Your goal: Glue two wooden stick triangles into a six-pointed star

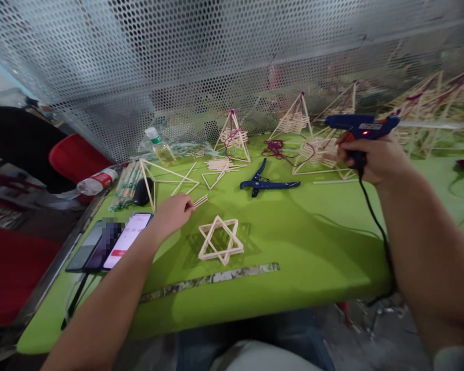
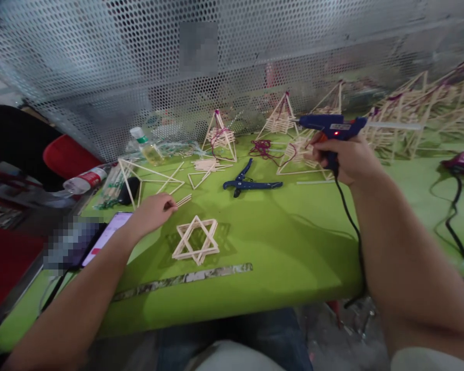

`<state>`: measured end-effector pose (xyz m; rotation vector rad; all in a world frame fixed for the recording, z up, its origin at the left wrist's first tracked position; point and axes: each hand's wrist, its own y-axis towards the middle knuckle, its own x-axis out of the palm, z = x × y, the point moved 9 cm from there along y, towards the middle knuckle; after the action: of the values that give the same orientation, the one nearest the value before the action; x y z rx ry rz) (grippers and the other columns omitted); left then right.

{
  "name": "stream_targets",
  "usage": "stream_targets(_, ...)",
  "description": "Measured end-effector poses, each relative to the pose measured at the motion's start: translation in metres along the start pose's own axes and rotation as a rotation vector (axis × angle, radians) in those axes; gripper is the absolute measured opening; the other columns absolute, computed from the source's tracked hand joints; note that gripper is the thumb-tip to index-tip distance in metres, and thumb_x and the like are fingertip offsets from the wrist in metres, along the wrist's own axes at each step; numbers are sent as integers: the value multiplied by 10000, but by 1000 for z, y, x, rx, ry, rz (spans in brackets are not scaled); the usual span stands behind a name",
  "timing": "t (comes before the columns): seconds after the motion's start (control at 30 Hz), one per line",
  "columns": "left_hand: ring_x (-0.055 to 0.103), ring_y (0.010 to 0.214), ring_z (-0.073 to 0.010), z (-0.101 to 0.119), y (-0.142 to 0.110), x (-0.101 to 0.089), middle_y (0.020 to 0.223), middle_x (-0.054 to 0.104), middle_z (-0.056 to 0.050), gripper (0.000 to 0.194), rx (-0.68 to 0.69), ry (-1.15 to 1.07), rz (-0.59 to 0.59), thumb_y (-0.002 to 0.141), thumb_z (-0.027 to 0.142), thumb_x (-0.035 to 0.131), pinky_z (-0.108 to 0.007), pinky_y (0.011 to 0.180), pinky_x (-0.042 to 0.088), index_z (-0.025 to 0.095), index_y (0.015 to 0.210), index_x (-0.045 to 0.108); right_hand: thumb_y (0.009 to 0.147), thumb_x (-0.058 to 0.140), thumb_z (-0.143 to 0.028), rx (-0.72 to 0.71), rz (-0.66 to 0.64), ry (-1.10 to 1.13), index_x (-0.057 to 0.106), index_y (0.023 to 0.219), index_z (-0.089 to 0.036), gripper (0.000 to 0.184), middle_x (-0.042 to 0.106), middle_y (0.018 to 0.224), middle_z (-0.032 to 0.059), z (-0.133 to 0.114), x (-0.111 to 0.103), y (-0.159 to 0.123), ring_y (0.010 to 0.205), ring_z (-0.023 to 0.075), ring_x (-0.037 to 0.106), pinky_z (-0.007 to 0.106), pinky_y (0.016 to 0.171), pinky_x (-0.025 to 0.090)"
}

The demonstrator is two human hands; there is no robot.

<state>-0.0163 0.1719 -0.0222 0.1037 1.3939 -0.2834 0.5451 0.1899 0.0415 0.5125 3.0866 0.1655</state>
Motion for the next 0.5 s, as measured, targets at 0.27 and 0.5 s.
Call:
stream_targets(0.27, 834, 1007, -325, 6, -3, -6, 1131, 890, -140, 191, 19, -12, 3, 1065, 309, 672, -440, 919, 648, 241, 945, 804, 1011, 717, 61, 29, 19, -28, 792, 870, -148, 263, 683, 697, 75, -10, 5, -10, 623, 98, 626, 419, 611, 308)
stream_targets(0.5, 838, 1105, -367, 10, -7, -11, 1230, 891, -182, 219, 5, -70, 4, 1082, 344, 671, -490, 1004, 671, 208, 1074, 842, 1006, 712, 81, 58, 27, -35, 805, 842, -140, 290, 693, 702, 99, -12, 9, -21, 626, 99, 610, 464, 639, 277)
